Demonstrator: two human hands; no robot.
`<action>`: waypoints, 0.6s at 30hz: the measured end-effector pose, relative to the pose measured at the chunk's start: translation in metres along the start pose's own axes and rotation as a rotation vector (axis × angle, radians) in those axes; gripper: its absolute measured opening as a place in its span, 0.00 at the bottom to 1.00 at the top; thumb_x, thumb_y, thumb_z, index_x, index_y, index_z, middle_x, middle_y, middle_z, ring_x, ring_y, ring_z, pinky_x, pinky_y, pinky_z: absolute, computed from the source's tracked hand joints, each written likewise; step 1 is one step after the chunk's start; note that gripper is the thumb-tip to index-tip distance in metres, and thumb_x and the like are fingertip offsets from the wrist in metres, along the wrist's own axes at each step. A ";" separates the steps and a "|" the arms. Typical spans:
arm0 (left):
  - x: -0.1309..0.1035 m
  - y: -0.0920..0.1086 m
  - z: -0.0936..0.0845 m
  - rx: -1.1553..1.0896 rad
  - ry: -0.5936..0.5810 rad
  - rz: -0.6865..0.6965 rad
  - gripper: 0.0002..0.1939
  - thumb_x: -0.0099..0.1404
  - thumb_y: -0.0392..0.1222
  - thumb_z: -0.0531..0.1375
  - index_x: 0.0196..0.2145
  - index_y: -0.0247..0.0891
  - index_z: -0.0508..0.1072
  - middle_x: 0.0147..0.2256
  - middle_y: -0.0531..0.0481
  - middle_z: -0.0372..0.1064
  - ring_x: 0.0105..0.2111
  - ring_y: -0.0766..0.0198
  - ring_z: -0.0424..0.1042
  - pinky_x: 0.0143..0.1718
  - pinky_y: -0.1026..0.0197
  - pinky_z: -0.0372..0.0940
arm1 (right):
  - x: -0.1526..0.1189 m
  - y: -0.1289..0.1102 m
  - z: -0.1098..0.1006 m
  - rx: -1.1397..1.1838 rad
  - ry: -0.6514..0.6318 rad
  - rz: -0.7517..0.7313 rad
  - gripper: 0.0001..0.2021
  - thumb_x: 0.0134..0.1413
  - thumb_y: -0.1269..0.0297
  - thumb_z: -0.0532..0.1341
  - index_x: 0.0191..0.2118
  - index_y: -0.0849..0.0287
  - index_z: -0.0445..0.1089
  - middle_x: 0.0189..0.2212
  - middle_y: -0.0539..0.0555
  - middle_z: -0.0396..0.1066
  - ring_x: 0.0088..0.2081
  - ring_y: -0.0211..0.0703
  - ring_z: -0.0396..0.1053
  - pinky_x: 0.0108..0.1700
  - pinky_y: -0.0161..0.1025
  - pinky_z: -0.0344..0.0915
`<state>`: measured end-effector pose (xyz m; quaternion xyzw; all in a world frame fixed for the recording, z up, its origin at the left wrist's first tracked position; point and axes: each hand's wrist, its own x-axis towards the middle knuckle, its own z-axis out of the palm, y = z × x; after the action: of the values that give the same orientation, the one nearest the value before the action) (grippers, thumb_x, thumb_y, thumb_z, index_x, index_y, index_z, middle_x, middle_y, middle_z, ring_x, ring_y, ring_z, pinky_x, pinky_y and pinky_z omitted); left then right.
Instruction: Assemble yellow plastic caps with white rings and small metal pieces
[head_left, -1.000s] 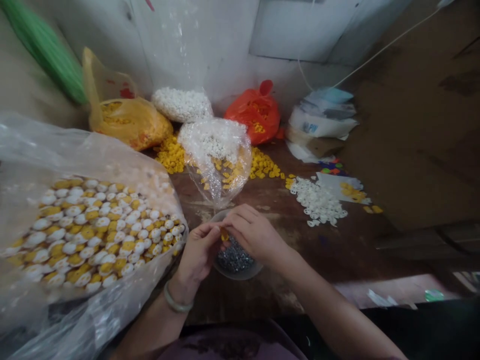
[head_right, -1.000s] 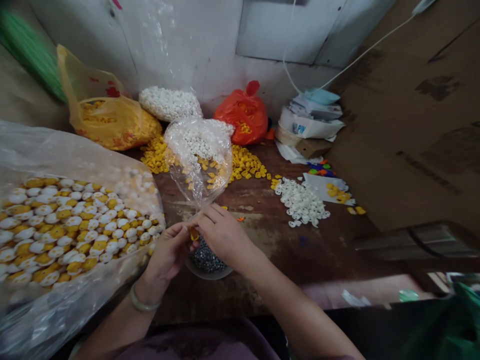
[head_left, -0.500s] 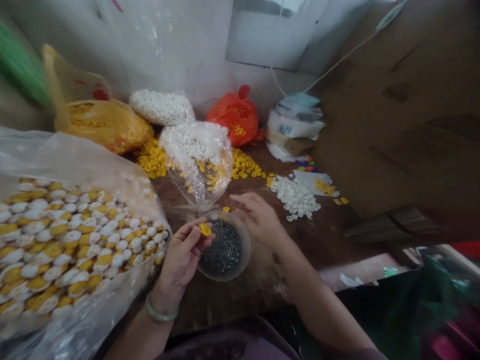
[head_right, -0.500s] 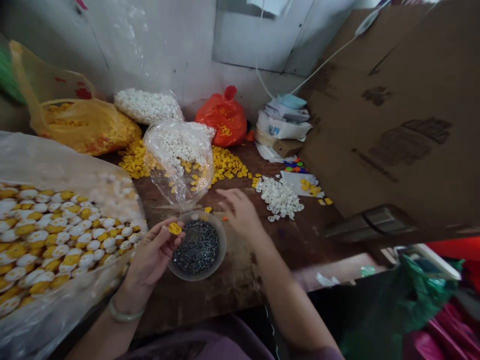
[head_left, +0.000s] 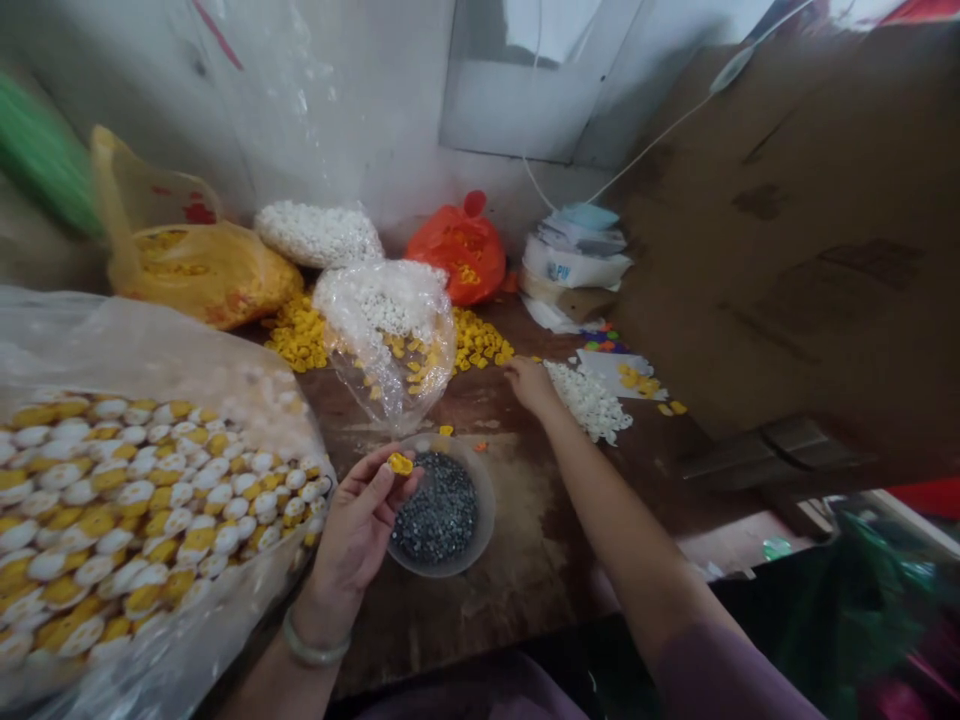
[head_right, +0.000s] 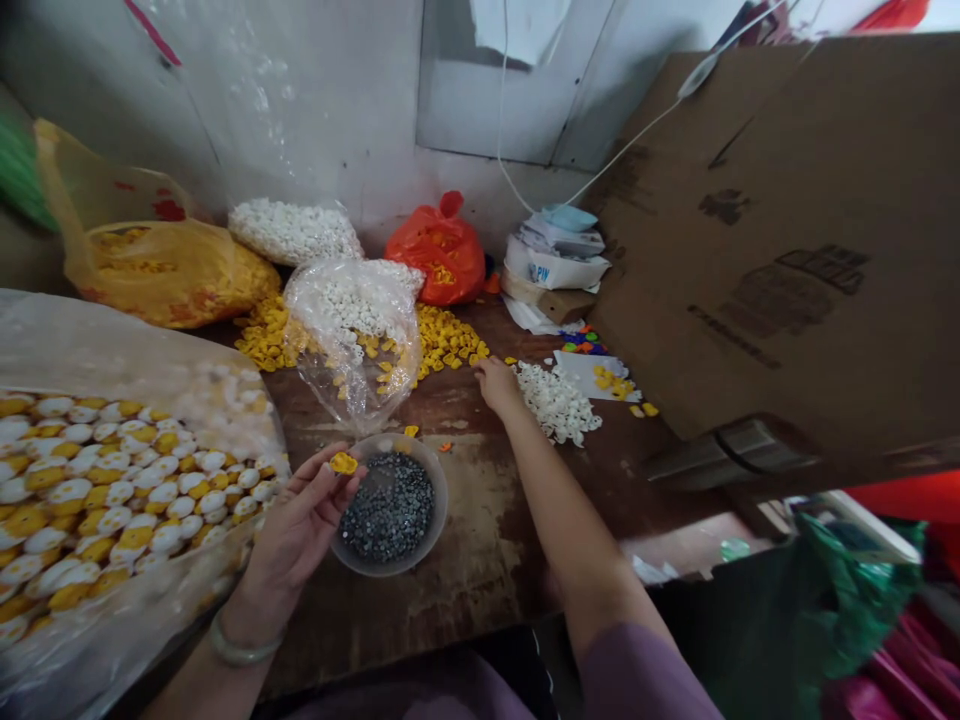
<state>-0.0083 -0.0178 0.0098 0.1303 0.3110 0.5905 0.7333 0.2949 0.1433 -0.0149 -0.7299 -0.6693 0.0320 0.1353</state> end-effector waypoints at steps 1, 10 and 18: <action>0.000 0.000 0.000 0.003 0.001 -0.003 0.17 0.45 0.38 0.74 0.35 0.35 0.80 0.31 0.46 0.80 0.30 0.63 0.79 0.32 0.70 0.74 | 0.009 -0.003 0.004 0.000 0.013 0.006 0.12 0.63 0.74 0.57 0.50 0.64 0.71 0.50 0.59 0.70 0.52 0.46 0.67 0.55 0.42 0.61; 0.001 0.001 -0.002 -0.023 -0.022 -0.031 0.16 0.46 0.38 0.74 0.35 0.35 0.80 0.31 0.46 0.80 0.30 0.63 0.79 0.31 0.69 0.74 | 0.036 -0.007 0.007 0.065 -0.038 0.050 0.06 0.60 0.69 0.63 0.42 0.64 0.71 0.47 0.57 0.70 0.50 0.49 0.67 0.54 0.52 0.63; -0.002 0.001 0.002 -0.028 -0.049 -0.047 0.17 0.43 0.37 0.75 0.34 0.35 0.81 0.33 0.45 0.80 0.30 0.63 0.78 0.32 0.68 0.72 | -0.043 -0.067 -0.014 0.430 -0.138 -0.043 0.12 0.62 0.71 0.56 0.47 0.64 0.74 0.38 0.57 0.76 0.40 0.45 0.74 0.46 0.43 0.69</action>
<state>-0.0081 -0.0185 0.0125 0.1272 0.2876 0.5739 0.7561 0.2291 0.1033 0.0086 -0.6658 -0.6703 0.2208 0.2424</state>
